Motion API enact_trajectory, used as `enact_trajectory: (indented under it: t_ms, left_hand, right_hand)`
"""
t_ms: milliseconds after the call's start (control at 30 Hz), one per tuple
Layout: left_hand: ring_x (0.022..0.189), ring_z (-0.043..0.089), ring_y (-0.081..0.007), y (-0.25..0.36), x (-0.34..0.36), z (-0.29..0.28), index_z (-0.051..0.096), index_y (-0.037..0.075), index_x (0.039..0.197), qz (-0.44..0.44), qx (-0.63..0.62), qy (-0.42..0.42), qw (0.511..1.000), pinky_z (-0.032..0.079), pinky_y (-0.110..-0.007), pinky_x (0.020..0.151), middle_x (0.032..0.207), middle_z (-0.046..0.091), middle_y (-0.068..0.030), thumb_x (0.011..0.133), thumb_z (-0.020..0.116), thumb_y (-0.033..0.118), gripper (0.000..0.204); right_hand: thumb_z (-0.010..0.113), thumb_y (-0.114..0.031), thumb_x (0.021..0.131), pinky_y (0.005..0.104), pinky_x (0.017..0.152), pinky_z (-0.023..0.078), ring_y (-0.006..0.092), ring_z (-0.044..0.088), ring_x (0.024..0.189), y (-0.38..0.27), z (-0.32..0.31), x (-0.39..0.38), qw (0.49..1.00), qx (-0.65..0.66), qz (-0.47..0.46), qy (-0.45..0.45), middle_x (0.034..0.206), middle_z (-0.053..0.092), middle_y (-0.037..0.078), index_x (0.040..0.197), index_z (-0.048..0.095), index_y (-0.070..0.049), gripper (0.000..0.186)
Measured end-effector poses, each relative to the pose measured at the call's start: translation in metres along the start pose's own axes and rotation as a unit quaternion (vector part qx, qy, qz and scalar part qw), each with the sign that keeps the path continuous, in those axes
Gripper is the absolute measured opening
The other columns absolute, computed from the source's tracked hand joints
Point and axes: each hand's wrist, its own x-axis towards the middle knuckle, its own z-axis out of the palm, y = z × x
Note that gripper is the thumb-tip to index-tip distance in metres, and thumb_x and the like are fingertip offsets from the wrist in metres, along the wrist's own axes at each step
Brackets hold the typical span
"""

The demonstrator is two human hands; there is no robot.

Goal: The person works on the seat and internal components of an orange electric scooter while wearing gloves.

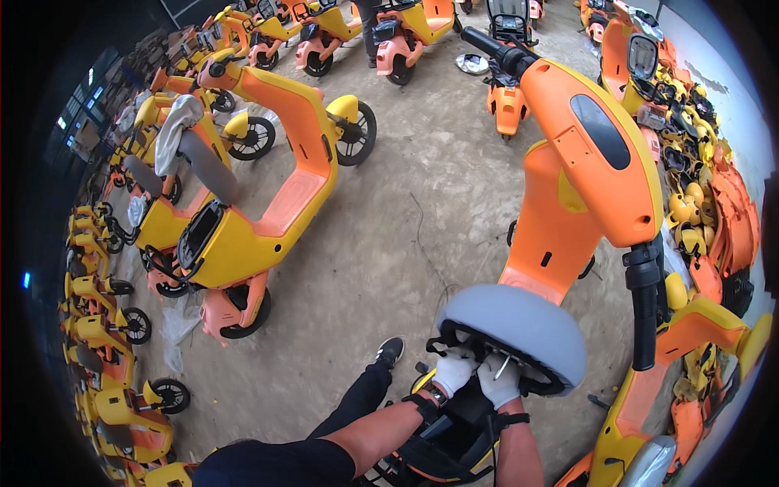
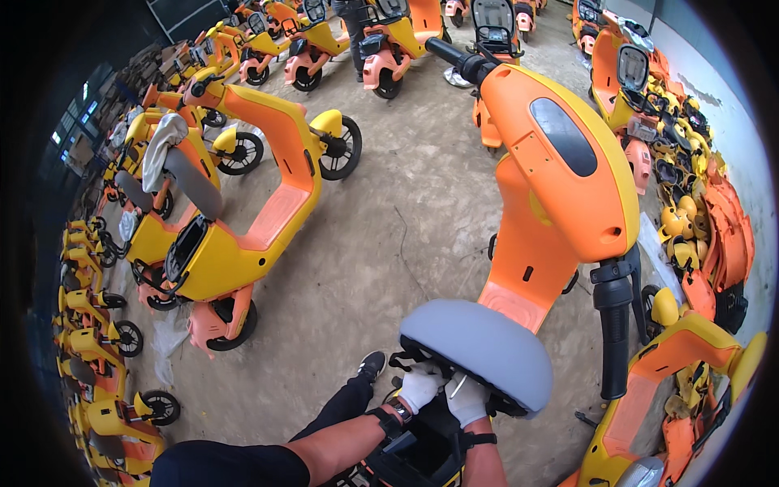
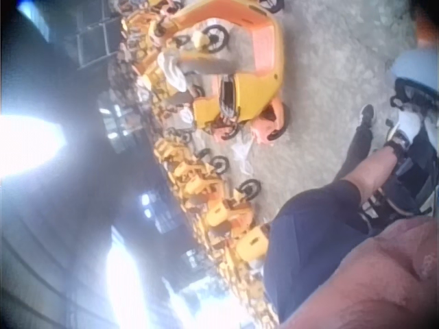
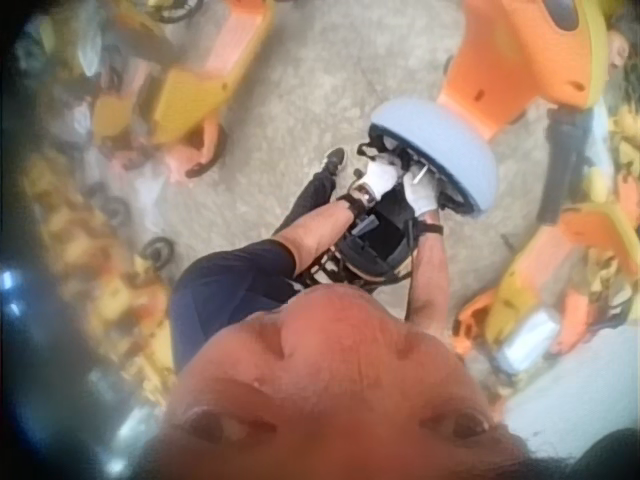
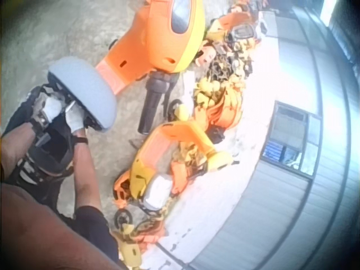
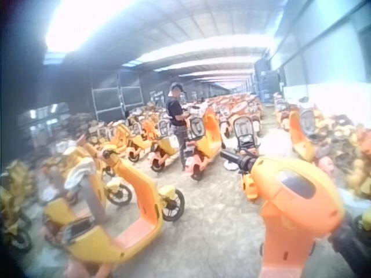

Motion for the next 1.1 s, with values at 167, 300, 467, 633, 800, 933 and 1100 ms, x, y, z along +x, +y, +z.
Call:
enact_trajectory:
  t_ms: [167, 300, 467, 633, 800, 933, 1100]
  left_hand:
    - [0.075, 0.065, -0.0301, 0.014, 0.004, -0.008, 0.064, 0.001, 0.089, -0.023, 0.048, -0.037, 0.998, 0.051, -0.036, 0.066, 0.080, 0.066, -0.0165, 0.077, 0.062, 0.019, 0.021]
    - [0.082, 0.065, -0.0339, 0.023, 0.004, -0.009, 0.064, 0.002, 0.093, -0.074, 0.093, -0.047, 0.992, 0.051, -0.040, 0.071, 0.086, 0.066, -0.0194, 0.078, 0.061, 0.022, 0.025]
    - [0.085, 0.062, -0.0401, 0.036, 0.005, -0.019, 0.063, 0.001, 0.095, -0.012, 0.233, -0.142, 0.962, 0.051, -0.044, 0.074, 0.091, 0.064, -0.0247, 0.082, 0.056, 0.027, 0.031]
    - [0.079, 0.061, -0.0424, 0.023, 0.006, -0.010, 0.061, -0.001, 0.088, 0.016, 0.211, -0.104, 0.972, 0.050, -0.047, 0.070, 0.082, 0.062, -0.0261, 0.081, 0.056, 0.028, 0.030]
    - [0.069, 0.058, -0.0422, 0.031, -0.004, 0.001, 0.058, 0.000, 0.080, 0.061, 0.100, 0.036, 0.992, 0.047, -0.047, 0.060, 0.073, 0.058, -0.0244, 0.078, 0.059, 0.020, 0.021]
    - [0.070, 0.057, -0.0415, 0.021, -0.010, 0.000, 0.055, -0.001, 0.080, 0.127, 0.102, 0.043, 0.986, 0.047, -0.045, 0.060, 0.078, 0.058, -0.0220, 0.076, 0.057, 0.013, 0.014]
    - [0.071, 0.058, -0.0408, 0.019, -0.010, -0.012, 0.054, -0.001, 0.083, 0.121, 0.102, -0.004, 0.987, 0.047, -0.044, 0.060, 0.079, 0.058, -0.0218, 0.077, 0.058, 0.013, 0.016]
  right_hand:
    - [0.052, -0.019, 0.073, 0.0492, 0.064, 0.048, 0.0377, 0.060, 0.070, -0.016, -0.018, 0.007, 0.999, 0.008, 0.018, -0.037, 0.073, 0.062, 0.018, 0.070, 0.062, -0.005, 0.017]
    - [0.053, -0.019, 0.073, 0.0496, 0.065, 0.048, 0.0373, 0.060, 0.070, -0.016, -0.017, 0.007, 1.000, -0.021, -0.012, -0.011, 0.073, 0.062, 0.017, 0.070, 0.062, -0.006, 0.016]
    - [0.053, -0.020, 0.073, 0.0502, 0.065, 0.048, 0.0373, 0.060, 0.071, -0.021, -0.019, 0.007, 1.000, -0.025, 0.012, -0.013, 0.074, 0.063, 0.016, 0.072, 0.063, -0.006, 0.017]
    - [0.049, -0.020, 0.077, 0.0499, 0.068, 0.048, 0.0384, 0.060, 0.073, -0.012, -0.007, 0.003, 0.996, 0.017, 0.063, -0.061, 0.076, 0.063, 0.017, 0.072, 0.062, -0.007, 0.020]
    - [0.043, -0.022, 0.083, 0.0492, 0.073, 0.047, 0.0401, 0.059, 0.082, 0.004, 0.001, -0.004, 0.987, 0.108, 0.114, -0.044, 0.087, 0.063, 0.021, 0.080, 0.063, -0.004, 0.027]
    - [0.043, -0.026, 0.085, 0.0466, 0.082, 0.046, 0.0390, 0.058, 0.092, 0.020, 0.008, 0.003, 0.994, 0.039, -0.010, -0.101, 0.098, 0.063, 0.019, 0.094, 0.064, -0.005, 0.031]
    - [0.046, -0.024, 0.086, 0.0431, 0.085, 0.047, 0.0320, 0.059, 0.100, 0.020, -0.008, 0.008, 0.969, 0.031, -0.084, -0.230, 0.110, 0.063, 0.012, 0.107, 0.062, -0.010, 0.030]
